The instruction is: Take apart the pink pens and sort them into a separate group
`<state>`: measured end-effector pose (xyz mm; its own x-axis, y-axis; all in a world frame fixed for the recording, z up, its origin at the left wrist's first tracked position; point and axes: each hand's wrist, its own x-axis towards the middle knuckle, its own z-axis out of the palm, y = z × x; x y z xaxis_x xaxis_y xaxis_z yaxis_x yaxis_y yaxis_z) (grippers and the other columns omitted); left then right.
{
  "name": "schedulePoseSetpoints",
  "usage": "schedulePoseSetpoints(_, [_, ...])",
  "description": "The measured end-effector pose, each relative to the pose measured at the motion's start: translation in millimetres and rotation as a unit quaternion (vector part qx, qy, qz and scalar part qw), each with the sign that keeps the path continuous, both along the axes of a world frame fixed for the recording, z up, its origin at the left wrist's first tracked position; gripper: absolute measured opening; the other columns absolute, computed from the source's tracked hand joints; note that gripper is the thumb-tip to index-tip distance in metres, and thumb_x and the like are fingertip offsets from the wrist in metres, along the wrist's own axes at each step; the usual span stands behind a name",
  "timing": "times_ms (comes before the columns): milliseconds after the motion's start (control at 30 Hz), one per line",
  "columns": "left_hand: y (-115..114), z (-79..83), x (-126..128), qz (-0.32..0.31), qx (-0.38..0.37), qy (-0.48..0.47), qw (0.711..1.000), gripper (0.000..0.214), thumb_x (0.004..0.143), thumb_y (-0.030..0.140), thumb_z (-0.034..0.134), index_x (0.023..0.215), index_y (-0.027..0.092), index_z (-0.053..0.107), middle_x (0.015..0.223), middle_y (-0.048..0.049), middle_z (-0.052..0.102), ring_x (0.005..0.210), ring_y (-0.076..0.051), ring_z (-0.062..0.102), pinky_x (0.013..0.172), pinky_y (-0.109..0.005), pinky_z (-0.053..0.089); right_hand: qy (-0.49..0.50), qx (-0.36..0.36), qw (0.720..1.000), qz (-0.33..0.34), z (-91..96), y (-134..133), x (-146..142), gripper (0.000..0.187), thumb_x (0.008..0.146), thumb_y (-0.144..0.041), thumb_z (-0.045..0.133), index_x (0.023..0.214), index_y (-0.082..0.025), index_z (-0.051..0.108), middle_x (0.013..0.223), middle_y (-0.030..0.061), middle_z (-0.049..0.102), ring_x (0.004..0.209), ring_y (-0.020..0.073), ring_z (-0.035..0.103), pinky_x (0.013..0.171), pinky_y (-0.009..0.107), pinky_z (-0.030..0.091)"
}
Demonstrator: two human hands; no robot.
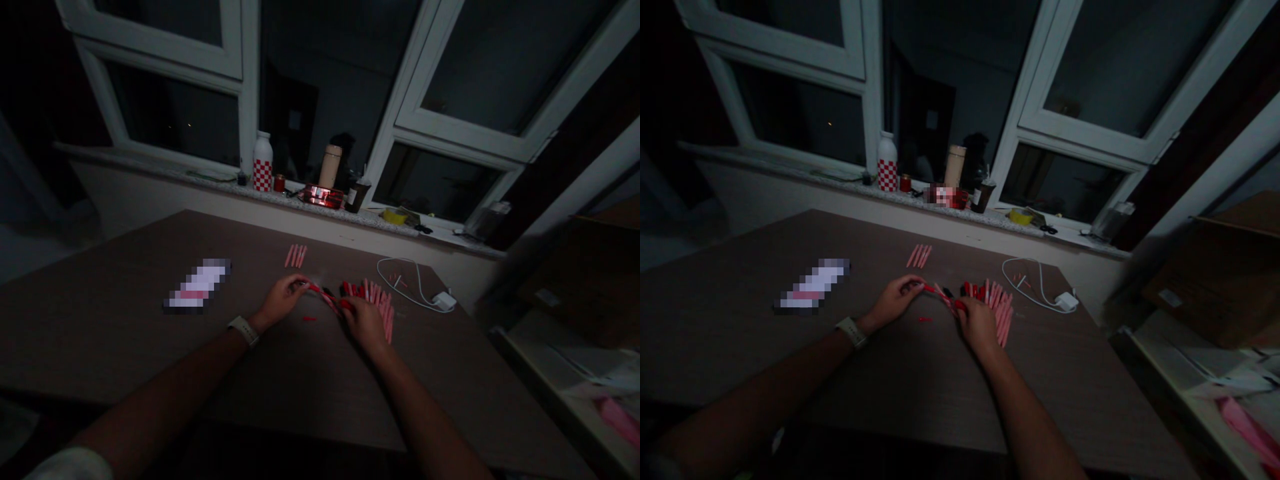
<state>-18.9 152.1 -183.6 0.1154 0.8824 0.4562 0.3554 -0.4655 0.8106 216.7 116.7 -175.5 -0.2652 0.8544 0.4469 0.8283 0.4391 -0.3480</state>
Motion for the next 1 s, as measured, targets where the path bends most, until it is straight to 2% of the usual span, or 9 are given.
schedulePoseSetpoints(200, [-6,1.4,2,-0.065,0.016,0.060,0.996,0.024,0.085,0.038,0.061,0.096,0.019,0.070,0.086,-0.0042,0.068,0.077,-0.017,0.059,0.070,-0.027,0.047,0.088,0.012,0.994,0.069,-0.2,0,-3,0.022,0.085,-0.018,0.056,0.101,-0.020,0.070,0.100,0.0066,0.073,0.089,0.0213,0.067,0.079,0.029,0.048])
schedulePoseSetpoints(300, [-8,1.8,2,-0.068,0.021,0.068,0.995,0.023,0.084,0.037,0.064,0.095,0.018,0.071,0.086,-0.0043,0.068,0.078,-0.017,0.059,0.072,-0.028,0.047,0.137,0.013,0.988,0.075,-0.1,0,-3,0.022,0.084,-0.020,0.057,0.103,-0.020,0.070,0.099,0.0064,0.073,0.088,0.0210,0.068,0.079,0.029,0.050])
schedulePoseSetpoints(500, [-7,0.2,0,-0.084,0.017,0.090,0.992,0.023,0.084,0.040,0.064,0.093,0.020,0.072,0.087,-0.0041,0.067,0.079,-0.017,0.059,0.072,-0.028,0.045,0.132,0.007,0.985,0.113,-0.2,-3,-4,0.019,0.085,-0.022,0.059,0.100,-0.022,0.071,0.097,0.0048,0.074,0.088,0.0209,0.069,0.080,0.030,0.050])
schedulePoseSetpoints(733, [-9,1.6,2,-0.084,0.041,0.109,0.990,0.022,0.086,0.036,0.061,0.098,0.019,0.070,0.090,-0.0040,0.068,0.081,-0.017,0.059,0.074,-0.029,0.044,0.187,0.026,0.977,0.103,-5.5,2,-4,0.017,0.083,-0.023,0.062,0.097,-0.021,0.071,0.094,0.0048,0.074,0.087,0.0210,0.068,0.080,0.031,0.051])
schedulePoseSetpoints(1000, [-12,-3.0,3,-0.139,0.080,0.169,0.973,0.022,0.088,0.033,0.060,0.105,0.023,0.068,0.098,-0.0045,0.067,0.093,-0.019,0.058,0.083,-0.030,0.044,0.208,0.039,0.971,0.109,-0.8,-3,-10,0.019,0.083,-0.025,0.062,0.100,-0.021,0.070,0.097,0.0061,0.073,0.089,0.0221,0.069,0.081,0.033,0.052])
